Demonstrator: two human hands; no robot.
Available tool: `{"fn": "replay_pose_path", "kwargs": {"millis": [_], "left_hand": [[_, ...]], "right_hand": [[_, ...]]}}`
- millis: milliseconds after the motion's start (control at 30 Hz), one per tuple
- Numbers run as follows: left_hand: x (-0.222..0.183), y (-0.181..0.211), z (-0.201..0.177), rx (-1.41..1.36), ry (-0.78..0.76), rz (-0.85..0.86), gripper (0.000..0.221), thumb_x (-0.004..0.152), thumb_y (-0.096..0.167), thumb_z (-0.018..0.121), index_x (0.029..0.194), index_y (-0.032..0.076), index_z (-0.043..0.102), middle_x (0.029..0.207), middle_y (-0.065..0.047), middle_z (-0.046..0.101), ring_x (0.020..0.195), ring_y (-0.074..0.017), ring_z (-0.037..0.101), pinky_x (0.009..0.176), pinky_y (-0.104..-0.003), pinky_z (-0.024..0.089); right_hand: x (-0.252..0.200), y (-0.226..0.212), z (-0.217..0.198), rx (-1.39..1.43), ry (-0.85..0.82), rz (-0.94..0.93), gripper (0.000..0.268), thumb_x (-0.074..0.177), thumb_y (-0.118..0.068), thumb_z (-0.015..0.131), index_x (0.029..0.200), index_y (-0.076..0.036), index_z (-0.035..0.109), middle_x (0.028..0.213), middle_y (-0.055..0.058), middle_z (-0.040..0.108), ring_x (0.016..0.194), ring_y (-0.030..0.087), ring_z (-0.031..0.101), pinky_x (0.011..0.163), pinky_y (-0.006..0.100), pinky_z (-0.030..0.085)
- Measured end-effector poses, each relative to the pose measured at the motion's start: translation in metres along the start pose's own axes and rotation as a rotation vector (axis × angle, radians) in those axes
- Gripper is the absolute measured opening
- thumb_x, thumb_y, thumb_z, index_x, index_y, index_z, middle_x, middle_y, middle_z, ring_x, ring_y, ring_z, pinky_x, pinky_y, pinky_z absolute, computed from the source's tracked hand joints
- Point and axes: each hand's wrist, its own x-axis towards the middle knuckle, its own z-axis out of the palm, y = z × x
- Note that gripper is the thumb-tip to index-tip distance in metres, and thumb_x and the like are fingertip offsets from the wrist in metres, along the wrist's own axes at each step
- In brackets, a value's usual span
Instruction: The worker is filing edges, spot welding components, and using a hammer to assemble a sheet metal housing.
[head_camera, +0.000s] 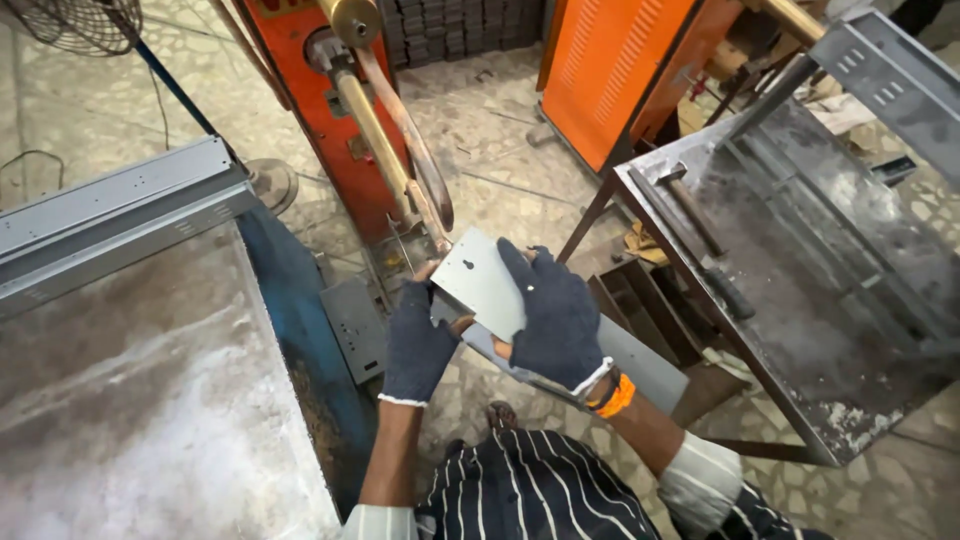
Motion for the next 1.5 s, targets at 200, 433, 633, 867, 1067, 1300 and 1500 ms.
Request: {"fn": "replay_pose_path", "kwargs": {"millis": [200,433,633,867,1067,1300,1500], "left_hand": [[-0.018,-0.015,-0.001,0.155,-0.154,0.154,0.07,0.079,-0.003,0.072,0.145,0.011,0.053,0.126,-0.023,0.065,0.113,-0.0425,0.062,0.09,-0.046,0.051],[-0.06,-0.059,0.044,0.27,0.0,0.024,0.048,0.077,0.008,0.073,0.125,0.011,0.067,0.102,-0.021,0.071,0.088,-0.0414,0.067,0.073,-0.049,0.052],[-0.068,-0.061,0.068,-0.063,0.202,-0.315,0.03,0.107,0.026,0.053,0.107,0.005,0.073,0.086,-0.017,0.071,0.07,-0.0298,0.068,0.066,-0.042,0.052],[-0.056,-0.079,0.094,-0.194,0.285,-0.237,0.036,0.113,0.029,0.047,0.101,0.001,0.068,0.079,-0.01,0.062,0.072,-0.0181,0.054,0.069,-0.038,0.044],[-0.045,-0.088,0.123,-0.253,0.417,-0.142,0.037,0.115,0.029,0.05,0.091,0.001,0.052,0.079,-0.007,0.051,0.074,-0.018,0.045,0.07,-0.038,0.041],[-0.035,-0.027,0.143,-0.042,0.452,-0.05,0.036,0.114,0.028,0.051,0.09,0.003,0.055,0.071,-0.012,0.05,0.063,-0.0274,0.047,0.062,-0.042,0.038],[-0.048,-0.025,0.186,0.277,0.45,0.15,0.009,0.1,0.016,0.064,0.101,0.009,0.069,0.069,-0.015,0.059,0.061,-0.0371,0.058,0.058,-0.048,0.042]], "right_hand": [[-0.022,0.001,-0.02,-0.037,0.013,-0.027,0.108,0.052,-0.038,0.09,0.148,-0.009,0.049,0.129,0.024,0.059,0.097,0.041,0.063,0.084,0.05,0.049],[-0.047,-0.007,-0.033,-0.09,0.014,0.035,0.108,0.049,-0.032,0.088,0.148,-0.01,0.051,0.129,0.022,0.059,0.104,0.04,0.062,0.088,0.048,0.048],[-0.06,-0.012,-0.054,-0.073,0.018,0.093,0.105,0.054,-0.031,0.087,0.149,-0.009,0.049,0.13,0.017,0.061,0.112,0.038,0.062,0.095,0.047,0.048],[-0.071,0.012,-0.099,0.124,-0.01,0.138,0.124,0.054,-0.029,0.094,0.159,-0.007,0.032,0.153,0.022,0.05,0.138,0.042,0.052,0.114,0.048,0.04],[-0.082,0.042,-0.131,0.412,-0.078,0.307,0.128,0.058,-0.024,0.09,0.164,-0.004,0.021,0.156,0.021,0.046,0.142,0.032,0.051,0.117,0.04,0.038],[-0.095,0.113,-0.153,0.276,-0.143,0.181,0.124,0.058,-0.026,0.095,0.159,-0.002,0.028,0.155,0.025,0.045,0.145,0.038,0.043,0.118,0.045,0.034],[-0.101,0.118,-0.151,-0.189,0.295,0.1,0.085,0.071,-0.027,0.088,0.145,-0.005,0.052,0.144,0.023,0.057,0.137,0.044,0.051,0.113,0.049,0.04]]}}
